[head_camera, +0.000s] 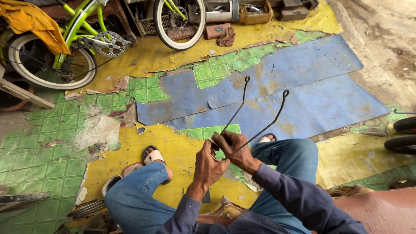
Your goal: The person sits on the floor of a bicycle repair shop and bends a long metal rod with looped ends by hand, repeatedly flexing and reshaping it against their hands and lap, turning it over to work different sections throughout the clip.
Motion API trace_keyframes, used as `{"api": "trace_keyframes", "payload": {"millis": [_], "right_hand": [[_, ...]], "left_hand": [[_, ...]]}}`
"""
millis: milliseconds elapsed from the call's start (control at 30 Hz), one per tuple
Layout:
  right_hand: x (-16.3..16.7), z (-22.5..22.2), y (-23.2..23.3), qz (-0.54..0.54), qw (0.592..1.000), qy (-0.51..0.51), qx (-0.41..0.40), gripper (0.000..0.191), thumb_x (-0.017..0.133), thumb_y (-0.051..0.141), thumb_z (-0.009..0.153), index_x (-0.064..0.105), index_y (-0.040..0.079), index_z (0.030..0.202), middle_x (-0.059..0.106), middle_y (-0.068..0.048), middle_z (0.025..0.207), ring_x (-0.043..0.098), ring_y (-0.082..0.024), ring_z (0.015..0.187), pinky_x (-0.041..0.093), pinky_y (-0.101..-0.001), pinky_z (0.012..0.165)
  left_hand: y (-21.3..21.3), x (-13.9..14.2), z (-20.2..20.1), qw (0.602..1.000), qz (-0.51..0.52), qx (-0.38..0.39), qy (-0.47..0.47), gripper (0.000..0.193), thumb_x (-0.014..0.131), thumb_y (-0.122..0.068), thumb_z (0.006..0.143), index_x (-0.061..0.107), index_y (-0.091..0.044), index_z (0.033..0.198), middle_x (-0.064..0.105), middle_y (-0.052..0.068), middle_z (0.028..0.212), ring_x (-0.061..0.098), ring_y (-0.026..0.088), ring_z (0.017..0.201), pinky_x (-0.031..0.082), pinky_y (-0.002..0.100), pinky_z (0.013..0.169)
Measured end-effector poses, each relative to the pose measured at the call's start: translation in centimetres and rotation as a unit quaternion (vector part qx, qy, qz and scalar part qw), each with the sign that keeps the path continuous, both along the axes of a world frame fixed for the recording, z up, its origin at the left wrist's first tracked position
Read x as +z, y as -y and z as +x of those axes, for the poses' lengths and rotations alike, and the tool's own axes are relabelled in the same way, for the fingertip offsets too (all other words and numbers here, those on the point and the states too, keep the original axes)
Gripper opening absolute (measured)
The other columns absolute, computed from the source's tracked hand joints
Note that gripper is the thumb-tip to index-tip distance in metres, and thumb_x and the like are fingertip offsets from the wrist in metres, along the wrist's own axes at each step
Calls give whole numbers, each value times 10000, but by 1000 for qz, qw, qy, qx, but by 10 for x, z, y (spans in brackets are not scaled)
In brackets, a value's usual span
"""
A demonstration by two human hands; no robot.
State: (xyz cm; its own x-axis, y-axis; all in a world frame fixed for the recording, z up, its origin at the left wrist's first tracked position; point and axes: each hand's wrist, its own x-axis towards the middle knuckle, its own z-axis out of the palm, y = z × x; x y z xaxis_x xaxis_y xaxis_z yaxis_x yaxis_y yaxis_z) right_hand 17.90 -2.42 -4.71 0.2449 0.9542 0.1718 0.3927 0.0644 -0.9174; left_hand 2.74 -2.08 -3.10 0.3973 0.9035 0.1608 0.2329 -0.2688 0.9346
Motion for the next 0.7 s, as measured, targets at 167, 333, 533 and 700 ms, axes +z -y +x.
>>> {"api": "trace_keyframes", "payload": {"millis": [167, 333, 533, 700], "right_hand": [[4, 11, -4, -30, 995, -86, -46, 420, 639, 302, 1055, 646, -4, 767, 484, 26, 585, 405, -54, 555, 321, -300, 448], [17, 32, -19, -31, 989, -114, -93, 335, 592, 326, 1017, 688, 32, 886, 562, 22, 551, 492, -62, 474, 364, -262, 399], [22, 46, -20, 7, 988, -98, -116, 360, 697, 346, 997, 682, 3, 889, 567, 20, 596, 484, -45, 528, 362, -258, 446], [30, 65, -32, 41, 990, -59, -118, 348, 710, 327, 991, 718, 3, 864, 600, 16, 614, 498, -38, 550, 373, -260, 464]], "left_hand": [[2, 1, -4, 998, -39, 9, -48, 374, 803, -154, 714, 505, -57, 919, 502, 51, 666, 520, 200, 567, 475, 375, 553], [3, 6, -1, 996, -43, 15, -77, 381, 801, -131, 689, 504, -58, 918, 429, 53, 626, 459, 193, 546, 441, 378, 541], [4, 9, -4, 997, -44, 9, -56, 386, 794, -131, 684, 495, -60, 918, 437, 47, 676, 465, 172, 592, 468, 361, 557], [3, 8, -4, 998, -27, 3, -49, 379, 789, -128, 697, 490, -55, 918, 431, 50, 686, 451, 174, 602, 472, 357, 574]]}}
